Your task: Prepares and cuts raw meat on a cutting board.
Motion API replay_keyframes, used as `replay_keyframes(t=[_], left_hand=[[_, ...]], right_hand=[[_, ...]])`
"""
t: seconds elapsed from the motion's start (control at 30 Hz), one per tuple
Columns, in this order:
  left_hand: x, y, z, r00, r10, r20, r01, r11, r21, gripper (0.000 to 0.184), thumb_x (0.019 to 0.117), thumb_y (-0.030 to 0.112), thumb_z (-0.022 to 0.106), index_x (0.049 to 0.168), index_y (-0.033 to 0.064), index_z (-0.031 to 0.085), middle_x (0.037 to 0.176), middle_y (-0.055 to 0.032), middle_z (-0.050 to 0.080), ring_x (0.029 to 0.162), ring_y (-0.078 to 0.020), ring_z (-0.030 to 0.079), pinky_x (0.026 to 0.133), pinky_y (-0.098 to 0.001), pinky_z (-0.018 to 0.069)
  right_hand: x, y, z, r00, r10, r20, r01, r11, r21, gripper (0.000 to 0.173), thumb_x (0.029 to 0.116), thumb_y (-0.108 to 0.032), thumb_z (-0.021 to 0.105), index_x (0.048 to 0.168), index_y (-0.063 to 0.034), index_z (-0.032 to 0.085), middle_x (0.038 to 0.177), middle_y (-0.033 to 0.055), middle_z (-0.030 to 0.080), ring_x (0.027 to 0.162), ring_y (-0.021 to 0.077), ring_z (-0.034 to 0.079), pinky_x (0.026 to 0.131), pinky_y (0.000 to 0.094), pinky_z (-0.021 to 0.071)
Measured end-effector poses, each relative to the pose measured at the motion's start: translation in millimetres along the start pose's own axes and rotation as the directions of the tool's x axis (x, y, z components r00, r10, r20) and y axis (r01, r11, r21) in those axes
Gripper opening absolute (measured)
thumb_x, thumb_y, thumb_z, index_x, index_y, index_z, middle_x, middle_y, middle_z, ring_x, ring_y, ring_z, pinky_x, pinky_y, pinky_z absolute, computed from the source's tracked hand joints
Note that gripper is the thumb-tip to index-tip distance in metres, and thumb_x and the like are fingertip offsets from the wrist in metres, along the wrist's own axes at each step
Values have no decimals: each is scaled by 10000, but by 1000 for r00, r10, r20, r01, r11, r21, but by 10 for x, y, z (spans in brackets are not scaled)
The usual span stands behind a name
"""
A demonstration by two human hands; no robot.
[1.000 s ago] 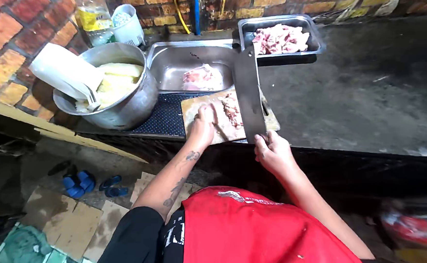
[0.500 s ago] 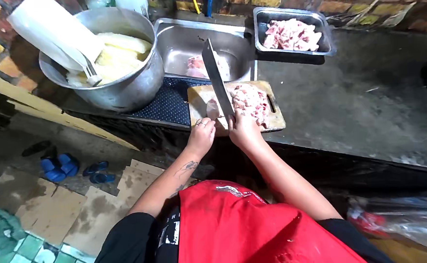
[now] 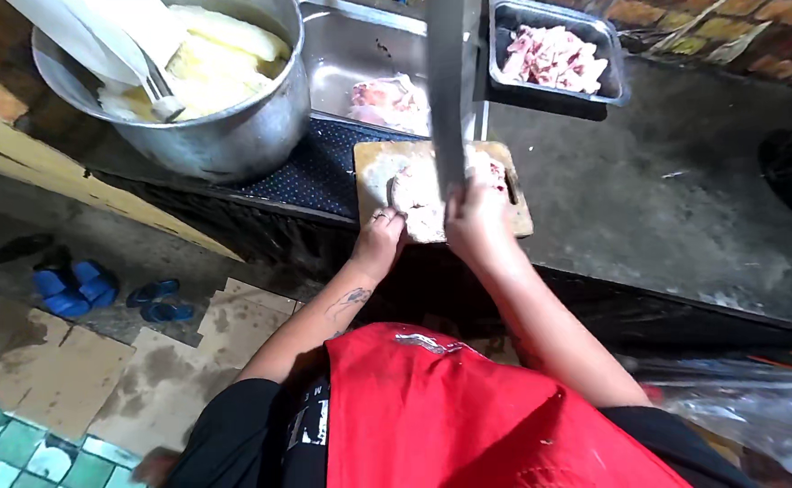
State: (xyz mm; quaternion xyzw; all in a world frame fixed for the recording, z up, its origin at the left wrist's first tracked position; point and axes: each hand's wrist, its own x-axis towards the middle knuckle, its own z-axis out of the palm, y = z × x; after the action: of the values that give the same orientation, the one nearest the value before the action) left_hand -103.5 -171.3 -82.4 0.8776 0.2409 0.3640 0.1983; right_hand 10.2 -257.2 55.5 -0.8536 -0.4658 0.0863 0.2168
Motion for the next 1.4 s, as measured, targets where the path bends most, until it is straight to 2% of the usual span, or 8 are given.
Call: replay_keyframes(t=[0.1, 0.3, 0.53, 0.7, 0.87, 0.97, 1.07, 1.4], left_hand=[[22, -19, 64, 996, 33, -81, -33, 999, -2, 155, 932, 22, 660, 1036, -45, 753, 1105, -208, 737, 1088, -355, 714, 968, -441, 579], [10, -30, 55, 997, 38, -74, -39, 999, -2, 154, 943, 32, 650, 1029, -45, 752, 1102, -210, 736, 1089, -355, 712, 980, -435, 571], [16, -7, 4, 1000, 7, -16, -7, 1000, -10, 163, 959, 56, 642, 1037, -47, 741, 1127, -210, 730, 1111, -356, 704, 1006, -459, 552], [19, 4, -12, 999, -23, 22, 23, 1000, -14, 150, 964, -4, 607, 1024, -54, 735, 1146, -223, 721, 1139, -375, 687, 1010, -464, 549], [15, -11, -12, 997, -41, 66, 42, 999, -17, 173, 963, 65, 626, 1041, -46, 735, 1131, -210, 726, 1130, -365, 691, 995, -469, 558], [4, -20, 16, 1000, -11, 12, 11, 1000, -2, 160, 958, 29, 635, 1041, -53, 744, 1132, -214, 731, 1129, -367, 695, 1001, -458, 556], [16, -26, 59, 996, 36, -76, -35, 999, 10, 141, 945, 57, 666, 1008, -32, 756, 1086, -197, 741, 1085, -347, 713, 972, -432, 573], [149, 57, 18, 994, -85, 69, 83, 996, 26, 106, 956, 6, 625, 934, -35, 720, 1065, -220, 717, 1101, -386, 690, 962, -499, 559]], right_hand=[[106, 167, 272, 942, 174, 288, -137, 980, -143, 311, 1102, -251, 430, 1239, -9, 568, 989, 243, 686, 960, 437, 705, 792, 625, 558], [141, 140, 227, 928, 182, 325, -140, 979, -149, 329, 1112, -266, 411, 1225, -8, 581, 1016, 239, 685, 983, 422, 698, 825, 624, 542], [281, 358, 26, 853, 276, 442, -418, 870, 262, 413, 1144, -297, 379, 1485, -70, 429, 729, 106, 603, 501, 183, 611, 510, 348, 574], [144, 192, -163, 990, 76, 119, -94, 984, 154, 375, 1125, -279, 392, 1293, 12, 560, 836, 179, 661, 655, 299, 690, 659, 526, 599], [43, -27, -405, 947, -127, -295, 171, 977, 129, 320, 1086, -223, 397, 1282, -8, 530, 741, 65, 616, 567, 183, 645, 561, 411, 584], [39, 13, -119, 999, 34, 33, -37, 995, 90, 336, 1075, -166, 460, 1323, 50, 524, 933, 227, 671, 780, 364, 693, 736, 573, 568], [185, 188, 184, 883, 230, 409, -235, 971, -39, 284, 1092, -202, 460, 1254, 16, 543, 892, 209, 655, 643, 304, 684, 619, 495, 593], [344, 86, 213, 867, 241, 435, -211, 970, -118, 306, 1101, -247, 426, 1206, 8, 557, 918, 213, 661, 706, 327, 695, 661, 518, 584]])
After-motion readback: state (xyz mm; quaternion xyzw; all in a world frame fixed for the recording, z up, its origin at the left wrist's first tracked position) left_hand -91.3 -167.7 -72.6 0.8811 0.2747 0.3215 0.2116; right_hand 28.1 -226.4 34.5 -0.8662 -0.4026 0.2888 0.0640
